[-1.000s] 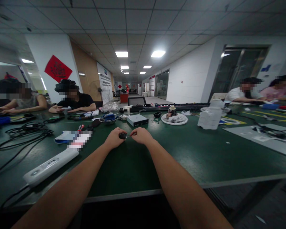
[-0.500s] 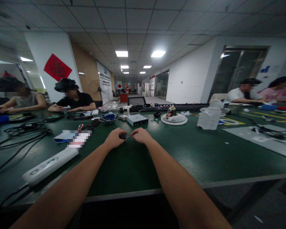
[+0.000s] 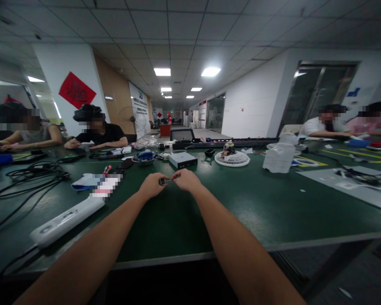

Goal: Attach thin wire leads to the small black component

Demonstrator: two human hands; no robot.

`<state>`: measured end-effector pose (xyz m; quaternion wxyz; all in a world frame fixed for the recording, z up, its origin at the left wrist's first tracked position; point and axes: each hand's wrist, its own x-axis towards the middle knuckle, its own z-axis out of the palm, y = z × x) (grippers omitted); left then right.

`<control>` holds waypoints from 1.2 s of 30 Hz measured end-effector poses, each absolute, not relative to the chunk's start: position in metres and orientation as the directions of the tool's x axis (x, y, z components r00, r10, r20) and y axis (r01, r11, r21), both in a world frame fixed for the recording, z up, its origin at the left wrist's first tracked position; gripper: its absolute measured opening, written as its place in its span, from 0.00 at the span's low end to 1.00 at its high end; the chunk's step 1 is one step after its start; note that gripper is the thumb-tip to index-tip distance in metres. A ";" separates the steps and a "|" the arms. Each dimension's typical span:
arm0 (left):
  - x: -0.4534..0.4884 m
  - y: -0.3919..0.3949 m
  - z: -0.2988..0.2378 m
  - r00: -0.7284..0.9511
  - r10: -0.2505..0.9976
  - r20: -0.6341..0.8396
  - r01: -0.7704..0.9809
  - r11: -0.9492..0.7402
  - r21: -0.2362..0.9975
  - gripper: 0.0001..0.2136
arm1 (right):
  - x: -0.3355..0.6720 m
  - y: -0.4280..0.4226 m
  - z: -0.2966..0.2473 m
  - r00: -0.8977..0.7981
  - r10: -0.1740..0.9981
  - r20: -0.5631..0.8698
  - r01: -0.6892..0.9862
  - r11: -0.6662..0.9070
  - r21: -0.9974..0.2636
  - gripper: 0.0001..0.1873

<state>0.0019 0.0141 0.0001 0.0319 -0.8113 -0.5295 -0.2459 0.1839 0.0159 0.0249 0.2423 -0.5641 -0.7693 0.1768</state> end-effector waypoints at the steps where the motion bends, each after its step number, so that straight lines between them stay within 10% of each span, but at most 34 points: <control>1: 0.002 0.014 0.000 0.319 0.854 0.411 0.877 -0.430 0.212 0.15 | 0.184 0.014 0.026 -0.252 0.951 0.182 0.813 0.310 -0.493 0.12; 36: 0.010 0.003 0.010 0.247 0.926 0.286 0.968 -0.250 -0.027 0.09 | 0.182 0.008 0.031 -0.345 0.929 0.133 0.792 0.364 -0.490 0.13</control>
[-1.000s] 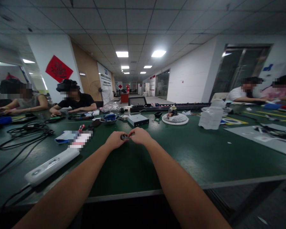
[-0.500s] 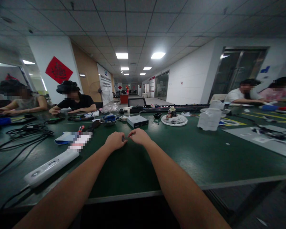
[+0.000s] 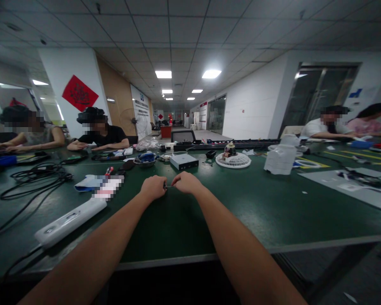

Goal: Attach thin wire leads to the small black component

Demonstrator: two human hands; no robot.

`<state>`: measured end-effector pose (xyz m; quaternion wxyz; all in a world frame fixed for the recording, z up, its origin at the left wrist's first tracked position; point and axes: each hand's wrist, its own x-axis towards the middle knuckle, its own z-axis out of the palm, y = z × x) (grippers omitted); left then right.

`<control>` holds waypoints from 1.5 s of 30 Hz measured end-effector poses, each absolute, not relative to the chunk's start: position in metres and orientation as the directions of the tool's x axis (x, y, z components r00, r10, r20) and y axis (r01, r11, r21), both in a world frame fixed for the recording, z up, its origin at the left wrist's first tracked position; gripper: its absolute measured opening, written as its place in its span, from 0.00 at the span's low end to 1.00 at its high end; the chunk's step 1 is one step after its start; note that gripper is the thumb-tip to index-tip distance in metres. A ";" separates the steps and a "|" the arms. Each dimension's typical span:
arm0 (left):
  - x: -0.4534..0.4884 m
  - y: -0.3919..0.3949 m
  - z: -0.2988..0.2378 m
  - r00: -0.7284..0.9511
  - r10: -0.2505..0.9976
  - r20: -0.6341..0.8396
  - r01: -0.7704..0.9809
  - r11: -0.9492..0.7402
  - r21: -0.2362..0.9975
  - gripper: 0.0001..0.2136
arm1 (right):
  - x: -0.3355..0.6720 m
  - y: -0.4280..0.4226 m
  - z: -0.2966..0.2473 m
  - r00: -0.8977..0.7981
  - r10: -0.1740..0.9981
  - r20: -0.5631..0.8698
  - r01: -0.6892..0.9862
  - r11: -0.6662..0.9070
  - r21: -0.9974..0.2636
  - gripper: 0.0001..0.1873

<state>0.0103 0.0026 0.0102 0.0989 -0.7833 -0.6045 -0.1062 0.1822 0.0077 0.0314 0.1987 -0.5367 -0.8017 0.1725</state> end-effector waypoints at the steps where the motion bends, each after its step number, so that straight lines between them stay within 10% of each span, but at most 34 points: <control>1: 0.010 0.003 0.010 0.243 0.925 0.291 0.968 -0.249 -0.016 0.09 | 0.183 0.008 0.031 -0.352 0.928 0.119 0.771 0.360 -0.525 0.13; 20: 0.004 0.013 0.000 0.054 0.955 0.292 0.978 -0.109 0.177 0.10 | 0.177 0.011 0.017 -0.340 0.940 0.026 0.856 0.320 -0.405 0.16; 33: 0.010 0.014 -0.003 0.237 0.908 0.345 0.906 -0.335 0.259 0.13 | 0.178 0.029 0.006 -0.150 0.949 0.276 0.527 0.313 -0.790 0.11; 45: 0.008 0.012 0.000 0.373 0.836 0.402 0.820 -0.500 0.278 0.11 | 0.175 0.025 0.005 -0.225 0.912 0.342 0.479 0.409 -0.777 0.09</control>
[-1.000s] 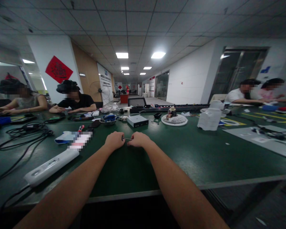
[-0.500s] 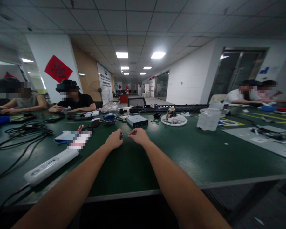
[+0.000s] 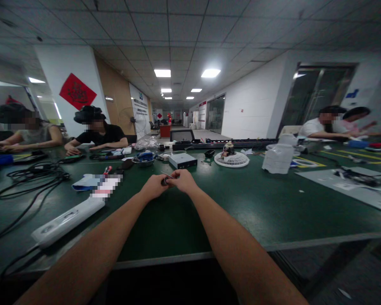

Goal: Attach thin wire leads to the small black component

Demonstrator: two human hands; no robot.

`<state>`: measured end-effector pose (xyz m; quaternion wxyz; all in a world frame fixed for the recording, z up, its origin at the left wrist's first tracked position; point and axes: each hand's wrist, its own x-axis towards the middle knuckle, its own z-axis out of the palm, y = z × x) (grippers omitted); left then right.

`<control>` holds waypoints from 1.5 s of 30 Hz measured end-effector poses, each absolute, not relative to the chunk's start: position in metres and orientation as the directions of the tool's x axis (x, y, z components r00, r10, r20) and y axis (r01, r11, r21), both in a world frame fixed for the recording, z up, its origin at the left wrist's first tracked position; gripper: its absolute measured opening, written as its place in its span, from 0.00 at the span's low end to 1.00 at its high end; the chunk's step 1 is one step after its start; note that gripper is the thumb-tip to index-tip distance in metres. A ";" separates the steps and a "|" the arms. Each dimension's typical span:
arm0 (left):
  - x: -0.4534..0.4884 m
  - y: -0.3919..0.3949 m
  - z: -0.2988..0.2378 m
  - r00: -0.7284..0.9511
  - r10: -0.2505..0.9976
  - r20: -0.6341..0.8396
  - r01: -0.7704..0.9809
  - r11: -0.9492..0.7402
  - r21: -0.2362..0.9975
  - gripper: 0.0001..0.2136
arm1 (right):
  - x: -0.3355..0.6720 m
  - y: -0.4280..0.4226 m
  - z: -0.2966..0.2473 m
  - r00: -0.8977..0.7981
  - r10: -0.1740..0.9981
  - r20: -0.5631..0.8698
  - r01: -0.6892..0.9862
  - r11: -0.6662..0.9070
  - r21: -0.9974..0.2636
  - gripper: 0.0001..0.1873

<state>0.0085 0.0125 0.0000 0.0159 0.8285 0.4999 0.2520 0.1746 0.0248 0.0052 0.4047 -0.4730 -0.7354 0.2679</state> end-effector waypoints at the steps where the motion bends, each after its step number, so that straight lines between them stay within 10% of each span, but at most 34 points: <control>1: 0.008 0.012 0.000 0.366 0.841 0.398 0.824 -0.492 0.281 0.11 | 0.175 0.025 0.005 -0.216 0.916 0.337 0.481 0.400 -0.780 0.09; 16: 0.005 0.010 0.000 0.455 0.805 0.381 0.819 -0.546 0.176 0.11 | 0.175 0.024 0.004 -0.316 0.933 0.172 0.274 0.264 -0.925 0.11; 27: 0.006 0.008 0.001 0.425 0.762 0.488 0.765 -0.591 0.257 0.10 | 0.176 0.014 0.013 -0.216 0.863 0.457 0.620 0.483 -0.618 0.13; 45: -0.003 0.014 -0.001 0.096 0.942 0.321 0.953 -0.179 0.243 0.13 | 0.185 0.016 0.014 -0.368 0.888 0.275 0.789 0.455 -0.413 0.14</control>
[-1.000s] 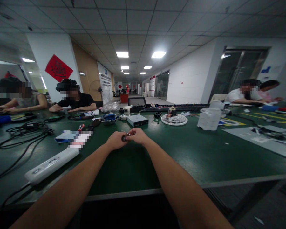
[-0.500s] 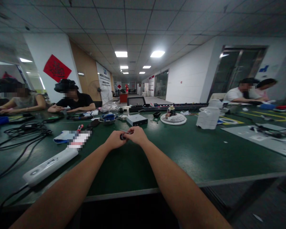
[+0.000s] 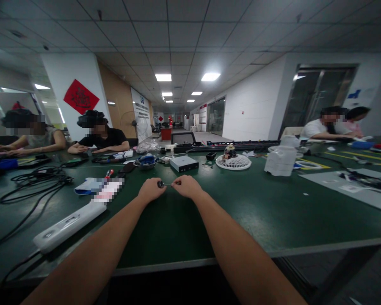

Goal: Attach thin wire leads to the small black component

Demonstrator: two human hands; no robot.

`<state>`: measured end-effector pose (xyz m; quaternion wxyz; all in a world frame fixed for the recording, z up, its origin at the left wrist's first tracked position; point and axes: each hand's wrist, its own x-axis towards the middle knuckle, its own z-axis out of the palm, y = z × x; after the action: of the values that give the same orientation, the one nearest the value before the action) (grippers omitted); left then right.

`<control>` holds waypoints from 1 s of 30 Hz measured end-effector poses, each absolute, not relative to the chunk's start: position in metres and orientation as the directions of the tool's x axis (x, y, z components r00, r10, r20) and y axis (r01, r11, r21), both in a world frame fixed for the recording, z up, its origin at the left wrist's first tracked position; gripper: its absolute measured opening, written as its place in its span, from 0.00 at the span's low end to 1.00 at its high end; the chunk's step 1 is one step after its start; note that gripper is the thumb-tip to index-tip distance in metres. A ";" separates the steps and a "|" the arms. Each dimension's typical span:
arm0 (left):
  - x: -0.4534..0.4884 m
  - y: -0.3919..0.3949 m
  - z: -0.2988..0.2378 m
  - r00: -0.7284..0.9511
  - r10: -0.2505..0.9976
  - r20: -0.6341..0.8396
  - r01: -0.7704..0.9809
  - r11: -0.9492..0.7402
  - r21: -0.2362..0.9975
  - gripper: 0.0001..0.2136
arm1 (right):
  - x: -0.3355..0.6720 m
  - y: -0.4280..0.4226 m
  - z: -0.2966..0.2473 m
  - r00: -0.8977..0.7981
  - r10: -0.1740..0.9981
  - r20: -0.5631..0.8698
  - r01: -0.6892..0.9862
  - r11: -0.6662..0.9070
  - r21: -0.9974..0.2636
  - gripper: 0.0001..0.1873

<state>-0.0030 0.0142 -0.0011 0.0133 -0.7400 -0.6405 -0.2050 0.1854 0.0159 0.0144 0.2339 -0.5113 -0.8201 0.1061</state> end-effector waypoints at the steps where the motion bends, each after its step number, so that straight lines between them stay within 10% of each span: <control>1: -0.003 0.014 -0.001 0.106 0.942 0.319 0.953 -0.187 0.236 0.13 | 0.185 0.015 0.015 -0.377 0.883 0.278 0.786 0.464 -0.409 0.14; 30: 0.007 0.008 0.005 0.218 0.928 0.304 0.955 -0.266 0.129 0.12 | 0.190 0.017 0.019 -0.304 0.911 0.278 0.807 0.401 -0.432 0.14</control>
<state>0.0070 0.0078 0.0045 0.0428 -0.7791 -0.6042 -0.1616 0.1899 0.0171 0.0191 0.2446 -0.5367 -0.8006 0.1061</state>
